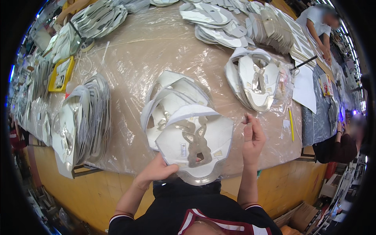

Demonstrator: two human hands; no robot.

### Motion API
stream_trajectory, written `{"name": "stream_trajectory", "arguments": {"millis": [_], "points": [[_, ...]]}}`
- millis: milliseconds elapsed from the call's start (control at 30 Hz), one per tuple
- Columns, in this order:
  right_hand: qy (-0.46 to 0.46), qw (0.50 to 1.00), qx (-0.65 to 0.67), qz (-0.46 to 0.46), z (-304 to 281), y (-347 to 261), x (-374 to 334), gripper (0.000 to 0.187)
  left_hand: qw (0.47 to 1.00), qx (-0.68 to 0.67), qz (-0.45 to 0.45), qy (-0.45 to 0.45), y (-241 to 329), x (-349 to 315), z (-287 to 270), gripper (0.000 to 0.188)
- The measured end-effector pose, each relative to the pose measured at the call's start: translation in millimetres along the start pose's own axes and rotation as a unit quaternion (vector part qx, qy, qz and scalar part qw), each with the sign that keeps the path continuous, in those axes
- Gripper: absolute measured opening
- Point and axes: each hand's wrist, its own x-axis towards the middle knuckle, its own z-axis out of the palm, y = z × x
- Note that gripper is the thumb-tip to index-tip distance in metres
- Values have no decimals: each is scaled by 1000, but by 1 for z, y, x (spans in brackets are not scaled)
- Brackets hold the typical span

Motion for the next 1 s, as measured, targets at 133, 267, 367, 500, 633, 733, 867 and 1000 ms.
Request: {"name": "stream_trajectory", "arguments": {"millis": [133, 267, 367, 500, 633, 733, 867, 1000], "points": [[-111, 968, 175, 143, 3, 0, -24, 18, 998, 13, 12, -56, -15, -9, -11, 56], [-56, 958, 176, 220, 20, 0, -48, 10, 991, -108, 41, -70, -36, -21, -27, 60], [-55, 952, 206, 220, 30, -1, -56, 10, 927, -370, 53, -23, -36, -13, -41, 71], [-116, 961, 131, 214, 26, 0, -53, 15, 923, 129, 179, 314, -2, 9, -46, 73], [-214, 949, 50, 225, 30, 19, -36, 24, 746, 518, 332, 255, 30, 23, -12, 56], [-235, 953, 61, 183, 34, 31, -32, 32, 749, 554, 343, 120, 28, 76, 9, 36], [-169, 981, -34, 92, 30, 36, -39, 41, 816, 517, 257, 35, 14, 125, 0, 18], [-93, 972, -213, -25, 19, 34, -49, 41, 792, 484, 362, 82, -2, 133, -4, 12]]}}
